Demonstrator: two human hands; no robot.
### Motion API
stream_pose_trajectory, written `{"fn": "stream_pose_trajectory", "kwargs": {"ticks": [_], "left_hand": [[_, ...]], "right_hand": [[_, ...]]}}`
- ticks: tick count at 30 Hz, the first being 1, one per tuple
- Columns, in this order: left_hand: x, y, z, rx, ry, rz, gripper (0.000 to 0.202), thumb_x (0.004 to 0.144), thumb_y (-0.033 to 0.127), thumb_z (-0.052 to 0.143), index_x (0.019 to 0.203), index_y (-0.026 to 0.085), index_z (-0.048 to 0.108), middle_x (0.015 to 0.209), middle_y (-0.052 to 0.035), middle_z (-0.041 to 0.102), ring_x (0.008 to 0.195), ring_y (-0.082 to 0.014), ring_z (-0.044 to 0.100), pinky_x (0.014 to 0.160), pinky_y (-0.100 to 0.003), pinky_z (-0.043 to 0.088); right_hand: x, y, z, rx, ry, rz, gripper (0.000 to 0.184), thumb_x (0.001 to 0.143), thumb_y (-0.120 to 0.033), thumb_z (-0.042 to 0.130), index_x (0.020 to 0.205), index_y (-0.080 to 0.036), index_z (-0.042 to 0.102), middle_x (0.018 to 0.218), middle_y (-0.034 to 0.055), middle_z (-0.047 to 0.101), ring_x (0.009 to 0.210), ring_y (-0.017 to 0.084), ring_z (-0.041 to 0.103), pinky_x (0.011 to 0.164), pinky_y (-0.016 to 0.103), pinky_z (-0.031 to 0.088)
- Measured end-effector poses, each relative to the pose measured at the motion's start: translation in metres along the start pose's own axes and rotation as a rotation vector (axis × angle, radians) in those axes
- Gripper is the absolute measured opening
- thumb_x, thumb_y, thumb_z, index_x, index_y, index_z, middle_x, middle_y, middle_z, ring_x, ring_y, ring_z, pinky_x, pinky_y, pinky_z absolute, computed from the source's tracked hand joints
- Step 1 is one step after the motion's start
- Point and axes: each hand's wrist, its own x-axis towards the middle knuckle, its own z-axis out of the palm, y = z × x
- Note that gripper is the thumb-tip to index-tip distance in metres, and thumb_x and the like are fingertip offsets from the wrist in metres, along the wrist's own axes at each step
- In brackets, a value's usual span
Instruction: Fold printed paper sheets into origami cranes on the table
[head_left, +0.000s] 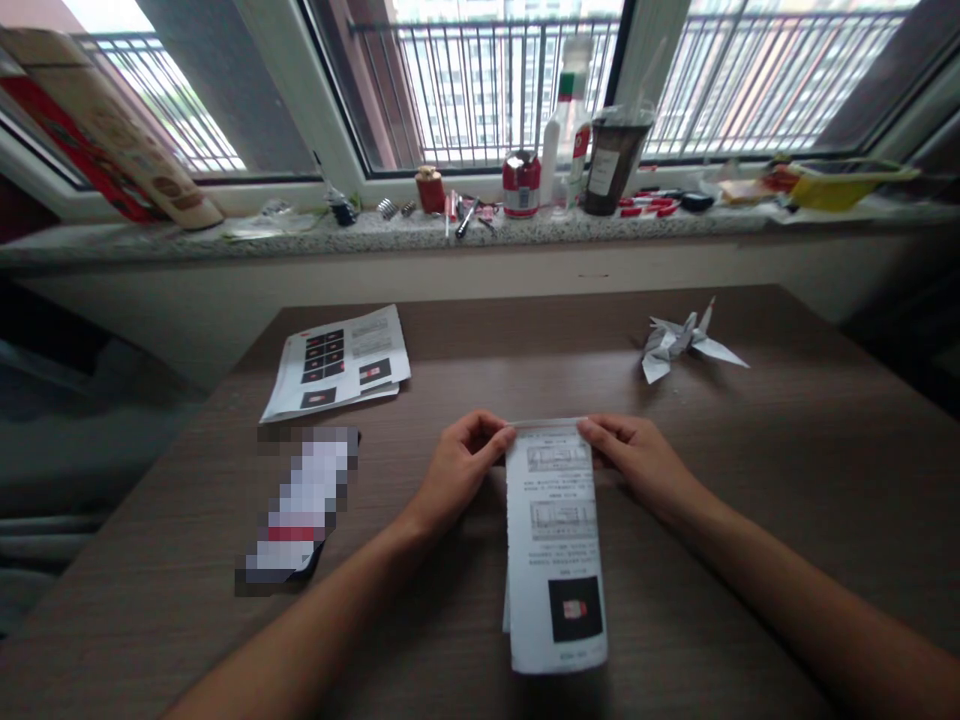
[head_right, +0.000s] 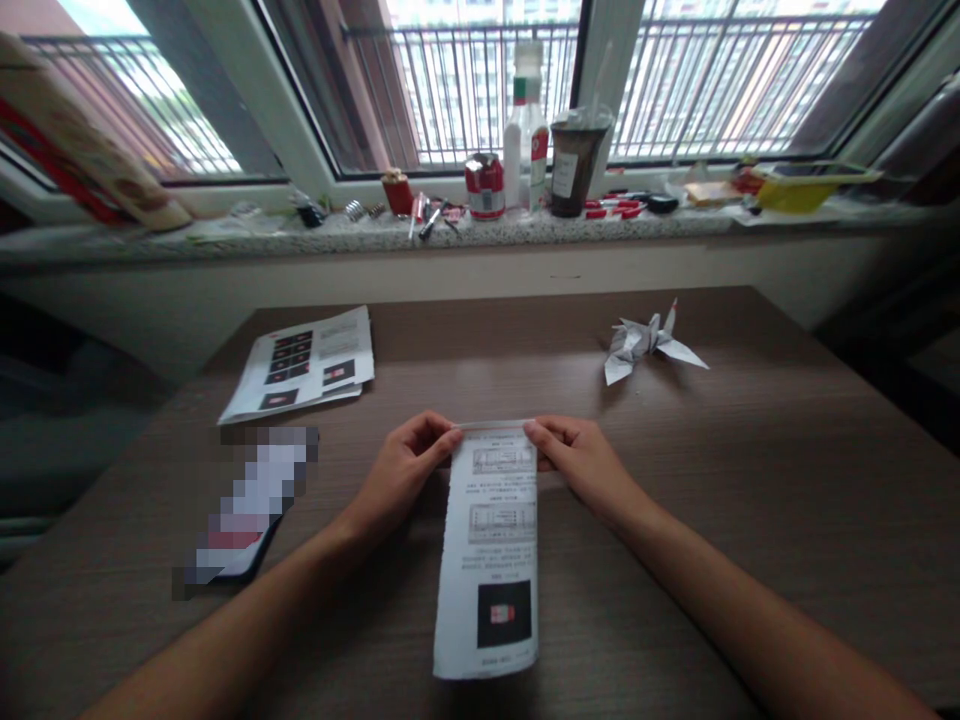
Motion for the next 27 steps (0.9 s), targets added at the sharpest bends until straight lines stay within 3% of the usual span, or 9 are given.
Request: {"fn": "stream_pose_trajectory", "kwargs": {"ticks": [15,20,27], "left_hand": [[0.002,-0.006,-0.001,0.022,0.019,0.035,0.026,0.094,0.041,0.070,0.086,0.018,0.062,0.078,-0.0008,0.063,0.071,-0.0144,0.059,0.063,-0.024,0.046],[0.002,-0.008,-0.002,0.057,0.013,0.054,0.025,0.095,0.041,0.070,0.086,0.019,0.063,0.078,-0.0004,0.063,0.070,-0.0143,0.059,0.063,-0.025,0.046],[0.004,-0.010,-0.003,0.074,0.002,0.069,0.024,0.095,0.041,0.069,0.088,0.019,0.063,0.079,-0.0005,0.064,0.073,-0.0150,0.060,0.065,-0.025,0.046]], "right_hand": [[0.003,0.006,-0.004,-0.144,-0.023,-0.084,0.038,0.096,-0.051,0.063,0.113,-0.021,0.080,0.095,0.0062,0.078,0.083,0.020,0.069,0.073,0.031,0.054],[0.004,0.004,-0.004,-0.201,0.014,-0.123,0.037,0.095,-0.050,0.064,0.110,-0.021,0.081,0.095,0.0064,0.079,0.084,0.022,0.071,0.075,0.033,0.055],[0.007,0.003,-0.003,-0.131,0.008,-0.060,0.039,0.092,-0.052,0.068,0.109,-0.019,0.080,0.098,0.0078,0.080,0.088,0.023,0.072,0.076,0.033,0.056]]}}
